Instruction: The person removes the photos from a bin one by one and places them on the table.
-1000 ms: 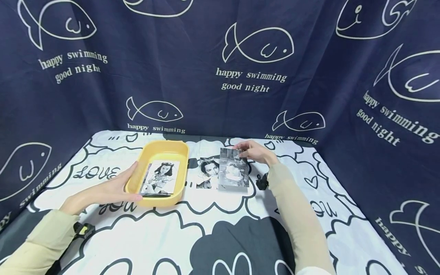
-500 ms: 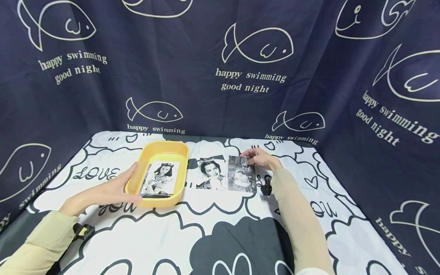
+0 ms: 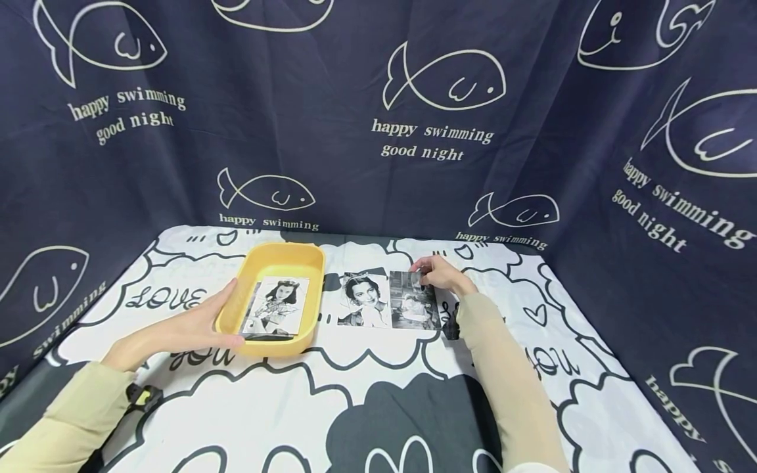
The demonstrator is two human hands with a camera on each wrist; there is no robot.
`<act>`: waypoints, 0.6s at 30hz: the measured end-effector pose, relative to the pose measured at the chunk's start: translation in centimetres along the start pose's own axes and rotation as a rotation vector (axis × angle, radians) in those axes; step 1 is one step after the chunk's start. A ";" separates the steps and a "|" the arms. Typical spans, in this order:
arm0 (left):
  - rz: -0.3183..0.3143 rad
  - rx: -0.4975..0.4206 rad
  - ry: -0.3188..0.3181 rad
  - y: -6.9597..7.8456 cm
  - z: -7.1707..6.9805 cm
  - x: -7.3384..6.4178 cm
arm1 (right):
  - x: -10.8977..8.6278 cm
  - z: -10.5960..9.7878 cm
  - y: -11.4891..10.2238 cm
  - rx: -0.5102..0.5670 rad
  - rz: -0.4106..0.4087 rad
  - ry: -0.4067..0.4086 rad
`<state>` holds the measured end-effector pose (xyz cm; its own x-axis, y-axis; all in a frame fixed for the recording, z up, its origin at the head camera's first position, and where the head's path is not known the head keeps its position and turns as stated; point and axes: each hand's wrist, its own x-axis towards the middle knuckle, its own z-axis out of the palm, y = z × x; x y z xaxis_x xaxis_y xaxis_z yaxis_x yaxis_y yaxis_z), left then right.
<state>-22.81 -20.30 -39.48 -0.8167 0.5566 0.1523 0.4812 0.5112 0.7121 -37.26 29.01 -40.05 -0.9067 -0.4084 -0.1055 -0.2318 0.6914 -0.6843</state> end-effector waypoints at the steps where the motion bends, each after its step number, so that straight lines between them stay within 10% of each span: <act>1: 0.000 -0.008 0.000 0.0 0.0 0.0 | 0.0 0.1 0.0 -0.012 -0.003 0.007; 18: -0.029 0.030 -0.009 -0.3 0.0 0.0 | 0.7 0.8 -0.7 -0.069 -0.009 0.065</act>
<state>-22.99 -20.51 -39.70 -0.8276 0.5470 0.1260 0.4671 0.5466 0.6950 -37.42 27.81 -40.21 -0.9249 -0.3768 -0.0507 -0.2619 0.7280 -0.6337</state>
